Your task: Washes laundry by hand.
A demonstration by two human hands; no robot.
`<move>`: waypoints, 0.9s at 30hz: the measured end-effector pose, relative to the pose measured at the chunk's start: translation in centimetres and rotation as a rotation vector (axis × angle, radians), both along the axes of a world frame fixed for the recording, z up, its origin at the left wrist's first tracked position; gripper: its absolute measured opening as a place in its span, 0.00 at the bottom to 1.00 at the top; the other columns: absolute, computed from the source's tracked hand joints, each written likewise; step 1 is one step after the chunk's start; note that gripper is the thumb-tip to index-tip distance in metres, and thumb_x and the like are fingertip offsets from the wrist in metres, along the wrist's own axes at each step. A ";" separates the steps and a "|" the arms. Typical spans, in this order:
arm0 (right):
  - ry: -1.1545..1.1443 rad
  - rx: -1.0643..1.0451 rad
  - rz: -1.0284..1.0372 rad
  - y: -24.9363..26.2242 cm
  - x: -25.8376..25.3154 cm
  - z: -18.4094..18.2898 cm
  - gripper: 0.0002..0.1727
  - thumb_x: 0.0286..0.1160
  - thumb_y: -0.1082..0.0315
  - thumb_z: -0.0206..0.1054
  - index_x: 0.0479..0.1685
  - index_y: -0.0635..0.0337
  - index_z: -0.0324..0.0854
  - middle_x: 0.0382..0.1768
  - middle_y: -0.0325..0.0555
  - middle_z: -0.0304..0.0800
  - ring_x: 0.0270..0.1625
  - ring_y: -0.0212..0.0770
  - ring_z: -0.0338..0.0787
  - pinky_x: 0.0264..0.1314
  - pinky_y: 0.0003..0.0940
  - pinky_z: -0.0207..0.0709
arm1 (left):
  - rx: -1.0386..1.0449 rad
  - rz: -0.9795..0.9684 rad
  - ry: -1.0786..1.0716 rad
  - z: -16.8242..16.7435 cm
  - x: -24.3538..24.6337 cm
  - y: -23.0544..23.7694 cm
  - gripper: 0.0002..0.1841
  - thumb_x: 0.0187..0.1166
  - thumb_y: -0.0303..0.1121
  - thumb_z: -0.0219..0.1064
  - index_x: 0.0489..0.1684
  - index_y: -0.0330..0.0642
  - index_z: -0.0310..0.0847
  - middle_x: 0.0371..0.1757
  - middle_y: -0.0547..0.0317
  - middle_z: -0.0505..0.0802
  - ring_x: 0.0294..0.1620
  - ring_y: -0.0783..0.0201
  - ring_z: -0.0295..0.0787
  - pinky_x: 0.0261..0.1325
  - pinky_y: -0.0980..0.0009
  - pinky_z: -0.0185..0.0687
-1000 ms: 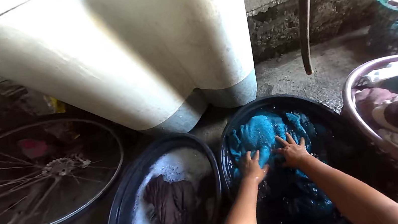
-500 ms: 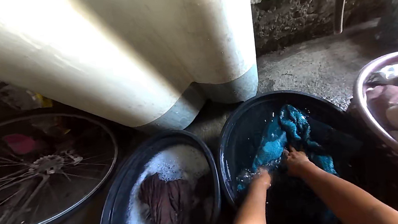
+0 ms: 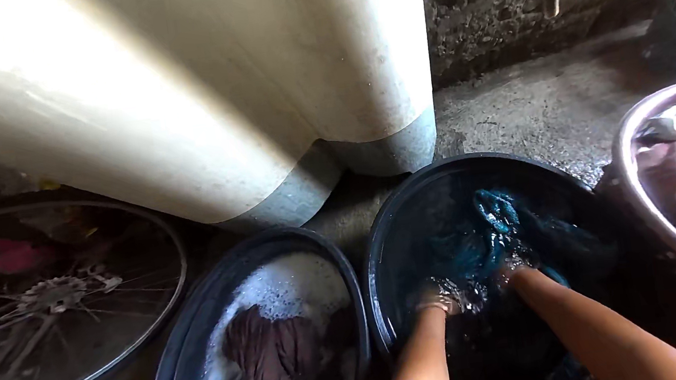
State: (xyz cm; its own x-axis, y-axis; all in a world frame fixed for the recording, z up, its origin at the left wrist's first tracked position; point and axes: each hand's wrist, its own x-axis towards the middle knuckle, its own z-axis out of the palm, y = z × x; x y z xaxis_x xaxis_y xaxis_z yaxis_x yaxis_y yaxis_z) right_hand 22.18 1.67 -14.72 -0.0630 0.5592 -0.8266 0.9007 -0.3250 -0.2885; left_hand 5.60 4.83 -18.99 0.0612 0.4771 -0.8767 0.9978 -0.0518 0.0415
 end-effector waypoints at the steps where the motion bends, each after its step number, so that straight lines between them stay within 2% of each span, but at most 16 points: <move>1: 0.007 -0.001 0.045 1.7 0.8 -2.8 0.31 0.87 0.57 0.62 0.79 0.74 0.72 0.83 0.70 0.69 0.88 0.67 0.65 0.89 0.66 0.55 | -0.017 -0.049 -0.006 0.3 0.1 0.6 0.28 0.86 0.44 0.62 0.74 0.29 0.77 0.82 0.32 0.76 0.86 0.35 0.66 0.85 0.36 0.58; 3: 0.053 0.065 0.106 3.6 2.2 -4.3 0.33 0.80 0.49 0.68 0.69 0.73 0.81 0.75 0.73 0.78 0.82 0.71 0.73 0.82 0.72 0.62 | -0.034 -0.101 -0.032 0.9 0.3 1.5 0.27 0.88 0.43 0.61 0.74 0.29 0.77 0.81 0.32 0.77 0.86 0.35 0.67 0.85 0.36 0.58; 6: 0.125 0.467 0.112 2.6 4.6 -2.5 0.29 0.81 0.44 0.66 0.56 0.66 0.89 0.60 0.66 0.89 0.69 0.66 0.85 0.74 0.65 0.73 | 0.026 0.000 -0.066 2.2 0.3 2.0 0.25 0.83 0.38 0.63 0.73 0.30 0.77 0.78 0.34 0.80 0.83 0.39 0.72 0.81 0.38 0.67; 8: 0.060 0.680 0.100 0.9 6.1 0.0 0.30 0.75 0.40 0.70 0.56 0.60 0.90 0.62 0.62 0.89 0.73 0.65 0.82 0.77 0.66 0.69 | 0.133 0.108 -0.077 4.0 0.9 1.9 0.23 0.85 0.42 0.62 0.69 0.33 0.82 0.73 0.36 0.84 0.78 0.41 0.79 0.77 0.39 0.73; 9: 0.030 0.748 0.094 0.0 6.9 1.1 0.34 0.66 0.37 0.76 0.61 0.56 0.89 0.71 0.62 0.85 0.81 0.69 0.73 0.79 0.73 0.60 | 0.209 0.142 -0.103 4.9 1.3 1.8 0.25 0.86 0.49 0.60 0.65 0.35 0.85 0.70 0.38 0.87 0.75 0.43 0.82 0.75 0.40 0.75; 10: 0.013 0.702 0.099 -0.9 7.6 2.1 0.44 0.57 0.35 0.81 0.76 0.49 0.82 0.88 0.61 0.65 0.92 0.73 0.52 0.84 0.81 0.45 | 0.293 0.147 -0.155 5.7 1.8 1.4 0.29 0.84 0.56 0.62 0.65 0.38 0.85 0.69 0.40 0.88 0.74 0.43 0.83 0.74 0.40 0.77; 11: -0.002 0.608 0.109 -1.6 8.2 2.6 0.57 0.50 0.34 0.85 0.89 0.39 0.68 0.96 0.58 0.41 0.95 0.74 0.30 0.83 0.87 0.32 | 0.360 0.109 -0.231 6.2 2.2 0.7 0.33 0.78 0.61 0.67 0.69 0.43 0.83 0.72 0.42 0.86 0.76 0.42 0.80 0.74 0.40 0.76; 12: -0.025 0.520 0.121 -2.5 8.6 2.3 0.66 0.44 0.33 0.87 0.95 0.31 0.56 0.98 0.56 0.26 0.95 0.75 0.20 0.81 0.90 0.30 | 0.400 0.043 -0.305 6.2 2.7 -0.3 0.40 0.68 0.66 0.73 0.77 0.50 0.79 0.79 0.44 0.80 0.81 0.39 0.72 0.75 0.36 0.73; 13: -0.042 0.451 0.134 -3.2 8.7 1.6 0.71 0.41 0.32 0.88 0.96 0.27 0.49 0.97 0.56 0.19 0.93 0.77 0.17 0.80 0.92 0.30 | 0.391 -0.035 -0.346 5.9 3.2 -1.3 0.51 0.58 0.68 0.79 0.87 0.59 0.68 0.88 0.45 0.69 0.88 0.33 0.58 0.76 0.27 0.66; 14: -0.050 0.406 0.149 -4.0 8.7 0.7 0.73 0.39 0.32 0.89 0.97 0.26 0.46 0.97 0.57 0.16 0.92 0.79 0.15 0.79 0.92 0.29 | 0.334 -0.100 -0.335 5.7 3.8 -2.4 0.61 0.52 0.69 0.82 0.95 0.68 0.53 0.96 0.47 0.50 0.93 0.26 0.38 0.75 0.17 0.54; 15: -0.056 0.373 0.167 -4.5 8.4 0.0 0.74 0.39 0.33 0.90 0.97 0.25 0.44 0.97 0.56 0.15 0.92 0.80 0.14 0.78 0.94 0.27 | 0.282 -0.146 -0.291 5.2 4.3 -3.3 0.68 0.48 0.68 0.85 0.97 0.73 0.40 0.98 0.50 0.35 0.93 0.23 0.22 0.73 0.11 0.45; 17: -0.061 0.341 0.180 -5.0 7.4 -1.3 0.75 0.40 0.40 0.92 0.98 0.26 0.42 0.97 0.55 0.17 0.91 0.83 0.16 0.75 0.97 0.29 | 0.282 -0.203 -0.202 3.9 4.8 -4.5 0.75 0.43 0.68 0.87 0.97 0.78 0.28 0.97 0.48 0.29 0.91 0.20 0.14 0.70 0.07 0.37; 20: -0.054 0.348 0.108 -4.9 5.9 -2.9 0.74 0.42 0.55 0.92 0.97 0.25 0.41 0.98 0.52 0.18 0.91 0.84 0.18 0.74 0.97 0.32 | 0.342 -0.249 -0.110 2.8 4.7 -4.3 0.75 0.40 0.62 0.90 0.96 0.81 0.31 0.98 0.50 0.30 0.91 0.20 0.14 0.68 0.06 0.39; 23: -0.067 0.378 0.066 -4.8 5.0 -4.5 0.66 0.51 0.66 0.85 0.96 0.23 0.46 0.98 0.48 0.21 0.92 0.85 0.23 0.74 0.98 0.30 | 0.337 -0.260 -0.073 1.4 4.6 -3.6 0.74 0.41 0.53 0.91 0.95 0.83 0.33 0.98 0.56 0.28 0.91 0.20 0.13 0.67 0.06 0.43; 26: -0.078 0.389 0.059 -4.3 4.5 -5.9 0.63 0.53 0.67 0.84 0.95 0.24 0.51 0.98 0.50 0.27 0.91 0.86 0.30 0.75 0.98 0.30 | 0.297 -0.267 -0.039 0.2 4.8 -3.0 0.71 0.47 0.49 0.90 0.96 0.82 0.33 0.98 0.55 0.28 0.92 0.20 0.21 0.71 0.13 0.54; 27: -0.071 0.394 0.051 -4.1 4.6 -6.3 0.62 0.52 0.64 0.85 0.95 0.24 0.53 0.98 0.51 0.30 0.92 0.85 0.32 0.76 0.97 0.29 | 0.278 -0.269 -0.038 0.0 4.8 -2.8 0.69 0.51 0.49 0.88 0.96 0.79 0.33 0.98 0.52 0.30 0.92 0.20 0.24 0.73 0.13 0.51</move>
